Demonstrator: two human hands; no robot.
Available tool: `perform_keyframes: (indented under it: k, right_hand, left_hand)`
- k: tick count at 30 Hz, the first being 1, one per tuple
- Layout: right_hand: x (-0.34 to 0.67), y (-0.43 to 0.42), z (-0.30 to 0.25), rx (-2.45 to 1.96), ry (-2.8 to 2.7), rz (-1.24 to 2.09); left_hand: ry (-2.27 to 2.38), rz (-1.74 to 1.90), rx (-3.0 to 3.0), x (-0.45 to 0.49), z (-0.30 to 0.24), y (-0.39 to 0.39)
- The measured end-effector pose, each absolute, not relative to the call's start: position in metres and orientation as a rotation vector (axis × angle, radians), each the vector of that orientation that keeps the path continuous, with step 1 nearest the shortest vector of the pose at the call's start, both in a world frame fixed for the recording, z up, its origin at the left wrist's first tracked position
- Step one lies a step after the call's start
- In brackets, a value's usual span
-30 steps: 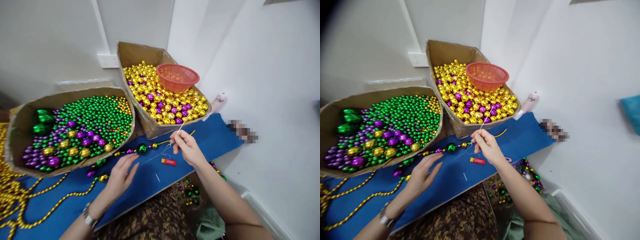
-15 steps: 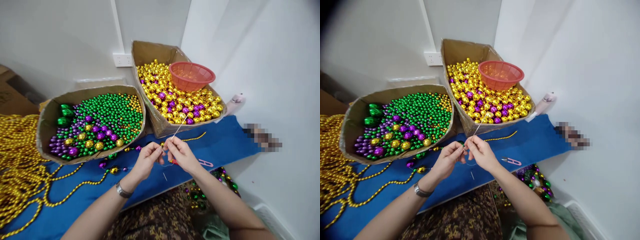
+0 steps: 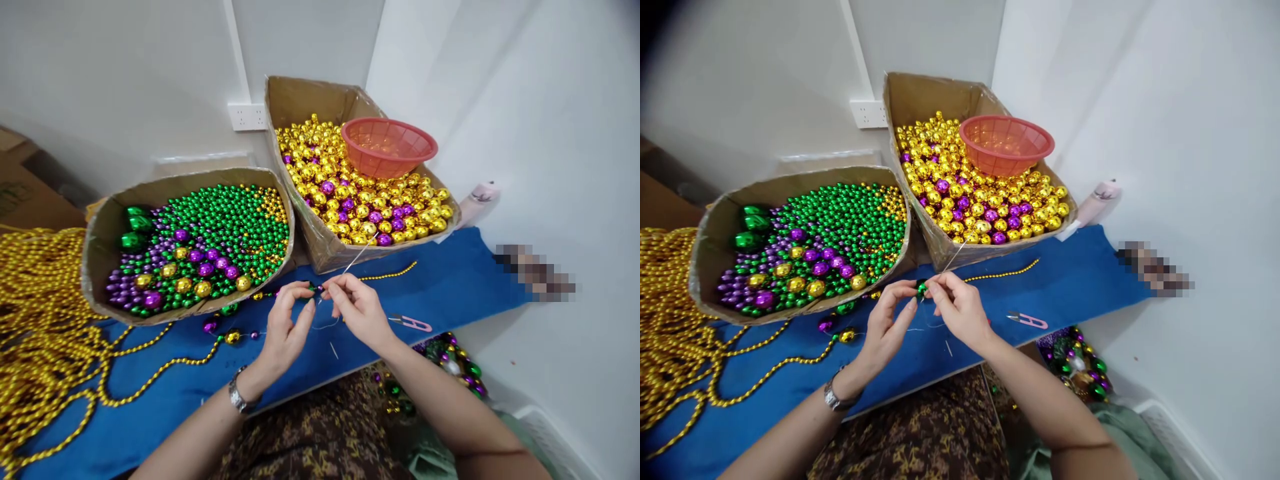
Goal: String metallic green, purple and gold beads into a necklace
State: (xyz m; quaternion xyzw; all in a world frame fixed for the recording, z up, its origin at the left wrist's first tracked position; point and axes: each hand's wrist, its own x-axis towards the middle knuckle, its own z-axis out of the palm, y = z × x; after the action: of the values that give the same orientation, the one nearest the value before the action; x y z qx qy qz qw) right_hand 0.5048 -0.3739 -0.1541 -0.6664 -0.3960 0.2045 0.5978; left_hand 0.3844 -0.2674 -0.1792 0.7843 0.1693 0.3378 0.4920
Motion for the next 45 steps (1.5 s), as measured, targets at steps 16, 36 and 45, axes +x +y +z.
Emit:
perform_keyframes:
  k: [16, 36, 45]
  right_hand:
    - [0.504, -0.372, -0.156, -1.651, -0.967, 0.383]
    - [0.506, -0.375, -0.153, -1.527, -0.88, 0.446]
    - [0.519, -0.389, -0.135, -1.425, -0.788, 0.343]
  left_hand:
    - [0.426, 0.609, 1.721, 0.378, -0.179, -0.258]
    - [0.233, 0.585, 2.314, 0.35, -0.205, -0.244]
    - [0.372, 0.396, 2.937, 0.306, -0.284, -0.211]
